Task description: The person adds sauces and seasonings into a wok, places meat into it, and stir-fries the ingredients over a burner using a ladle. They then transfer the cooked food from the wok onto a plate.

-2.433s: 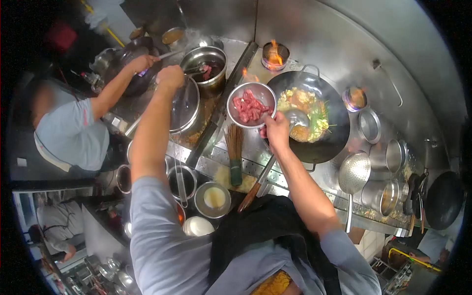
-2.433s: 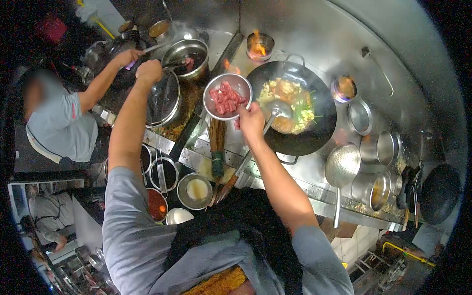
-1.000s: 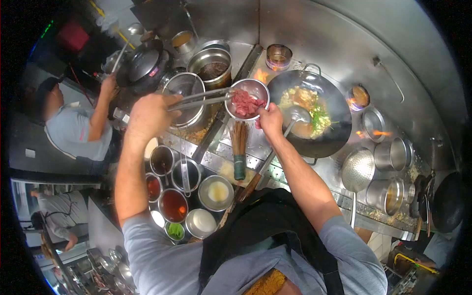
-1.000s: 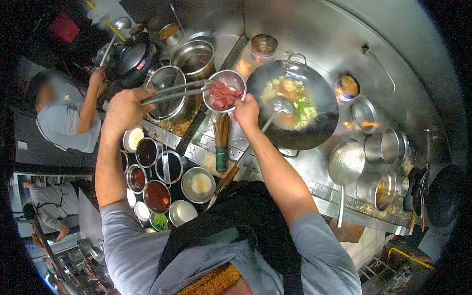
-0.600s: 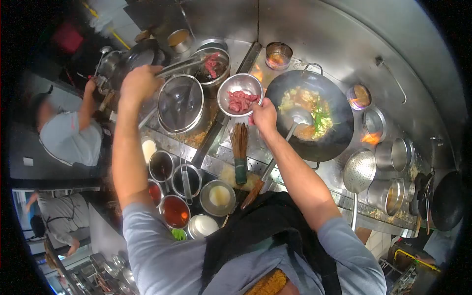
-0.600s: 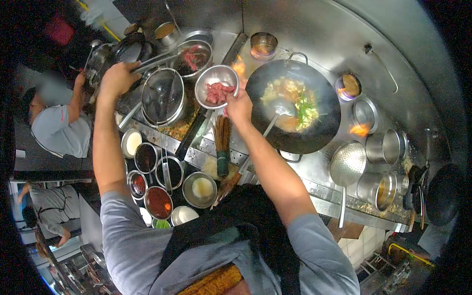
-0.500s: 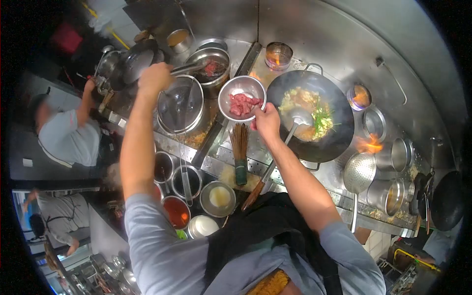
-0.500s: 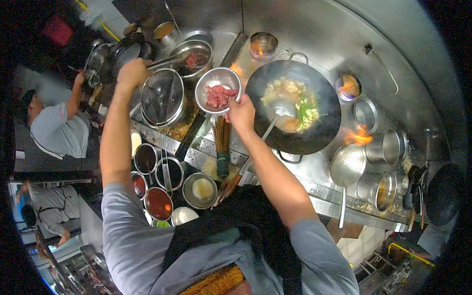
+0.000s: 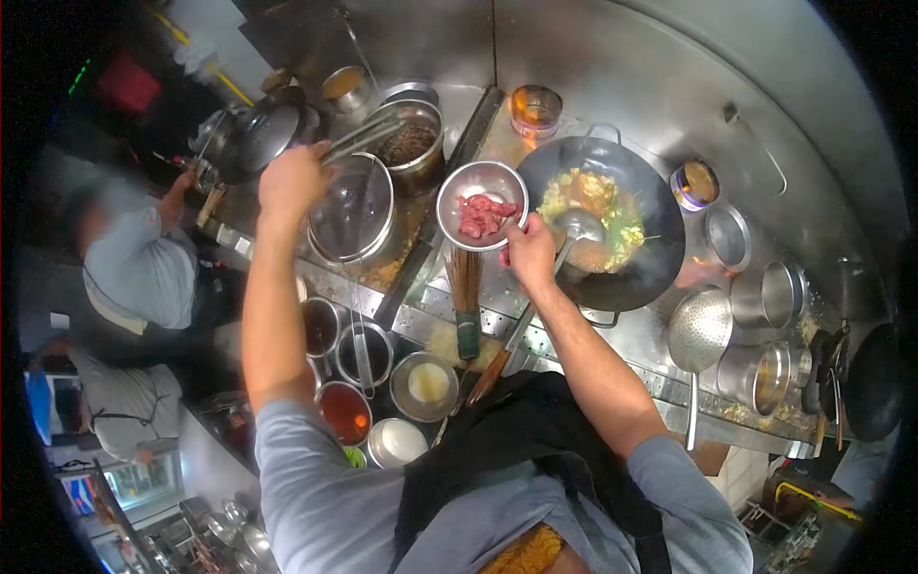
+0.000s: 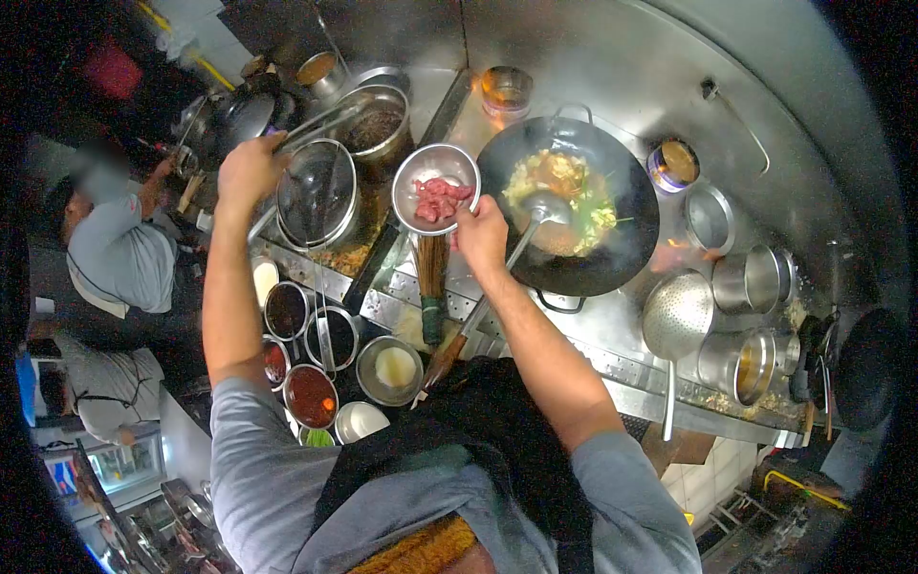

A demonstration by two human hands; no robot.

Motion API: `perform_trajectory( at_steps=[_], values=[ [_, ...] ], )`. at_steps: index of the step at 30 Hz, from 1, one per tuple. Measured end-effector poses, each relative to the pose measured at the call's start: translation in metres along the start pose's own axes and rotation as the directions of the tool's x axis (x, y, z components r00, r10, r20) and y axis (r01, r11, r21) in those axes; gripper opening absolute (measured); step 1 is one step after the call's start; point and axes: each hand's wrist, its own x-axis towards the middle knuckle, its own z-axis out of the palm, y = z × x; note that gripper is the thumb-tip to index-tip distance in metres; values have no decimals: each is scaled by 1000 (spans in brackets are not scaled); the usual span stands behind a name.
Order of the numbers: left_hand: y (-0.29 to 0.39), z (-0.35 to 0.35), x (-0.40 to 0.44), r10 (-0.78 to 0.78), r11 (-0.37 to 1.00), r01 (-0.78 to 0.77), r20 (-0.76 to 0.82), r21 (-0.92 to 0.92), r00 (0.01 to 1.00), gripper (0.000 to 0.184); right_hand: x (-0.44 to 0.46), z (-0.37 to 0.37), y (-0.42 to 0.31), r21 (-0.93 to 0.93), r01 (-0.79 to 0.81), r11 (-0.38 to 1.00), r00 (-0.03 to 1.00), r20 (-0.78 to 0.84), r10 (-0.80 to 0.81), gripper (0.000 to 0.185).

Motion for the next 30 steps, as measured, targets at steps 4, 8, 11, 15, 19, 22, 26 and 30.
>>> perform_trajectory(
  at_steps=[4, 8, 11, 15, 19, 22, 26, 30],
  values=[
    [4, -37, -58, 253, 966, -248, 89, -70, 963, 48, 0, -6, 7, -77, 23, 997, 999, -20, -25, 18],
    [31, -31, -81, 439, 896, -444, 132, 10, 889, 49, -4, -9, 3, -124, 107, 986, 994, 7, -107, 10],
    [46, -21, -78, 430, 897, -442, 218, 6, 876, 51, -4, -9, 1, -149, 123, 981, 992, 27, -120, 11],
    [42, -23, -77, 412, 898, -435, 229, 60, 882, 45, -8, -9, -4, -69, 45, 997, 998, 36, -43, 13],
    [21, -26, -75, 452, 888, -460, 159, 16, 878, 44, -2, 3, -2, 9, -17, 1000, 999, 48, 16, 15],
    [6, -40, -73, 401, 916, -395, 147, -71, 904, 46, 10, 18, 5, 19, -50, 999, 997, 62, 49, 17],
    [-17, -56, -60, 338, 934, -330, 45, -138, 940, 43, 21, 36, 5, 77, -98, 992, 991, 99, 90, 14],
    [-40, -49, -20, 266, 961, -264, 5, -78, 964, 47, 29, 49, 4, 71, -116, 991, 989, 97, 109, 11]
  ],
)
